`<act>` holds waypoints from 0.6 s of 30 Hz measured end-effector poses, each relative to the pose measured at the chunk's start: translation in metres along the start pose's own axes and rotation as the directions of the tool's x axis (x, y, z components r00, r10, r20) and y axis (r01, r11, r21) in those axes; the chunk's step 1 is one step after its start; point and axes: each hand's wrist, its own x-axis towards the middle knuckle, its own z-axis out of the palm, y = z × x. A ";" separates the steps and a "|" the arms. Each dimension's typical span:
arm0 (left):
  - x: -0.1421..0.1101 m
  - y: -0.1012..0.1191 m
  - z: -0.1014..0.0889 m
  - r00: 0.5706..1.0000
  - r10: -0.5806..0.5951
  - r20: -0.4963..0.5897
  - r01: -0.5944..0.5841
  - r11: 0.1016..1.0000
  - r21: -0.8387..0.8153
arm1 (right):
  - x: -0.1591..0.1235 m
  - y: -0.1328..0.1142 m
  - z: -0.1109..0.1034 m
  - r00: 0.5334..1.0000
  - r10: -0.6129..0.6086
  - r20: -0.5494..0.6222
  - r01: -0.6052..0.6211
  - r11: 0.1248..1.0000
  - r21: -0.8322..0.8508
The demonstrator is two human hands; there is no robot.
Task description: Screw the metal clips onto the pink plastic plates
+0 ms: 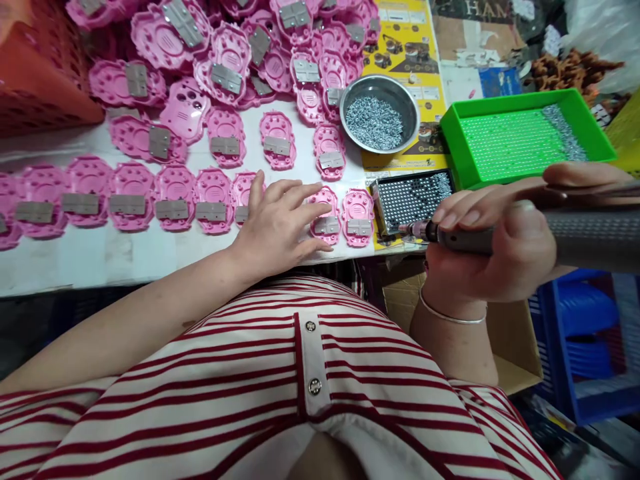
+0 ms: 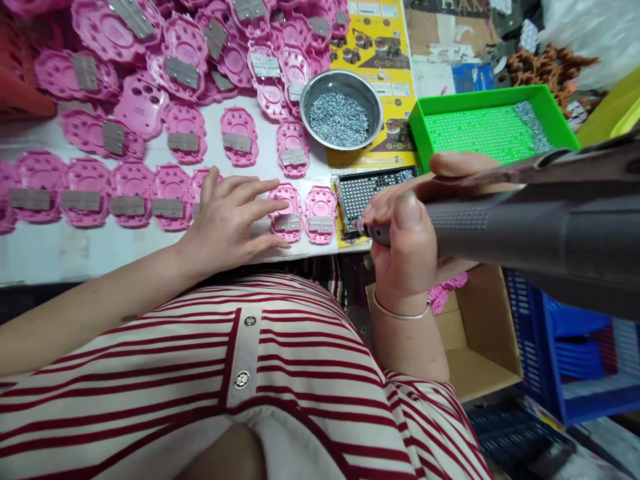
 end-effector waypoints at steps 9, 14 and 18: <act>0.018 0.022 0.002 0.991 0.123 -0.059 -0.127 0.990 -0.055 | -0.014 -0.004 0.032 0.971 -0.047 0.233 0.002 0.983 0.186; 0.015 0.019 0.003 0.988 0.122 -0.094 -0.129 0.988 -0.079 | -0.024 -0.020 0.029 0.930 0.253 0.267 -0.241 0.967 -0.077; 0.012 0.017 0.002 0.994 0.076 -0.072 -0.084 0.991 -0.103 | -0.021 -0.018 0.033 0.913 0.274 0.304 -0.267 0.962 -0.063</act>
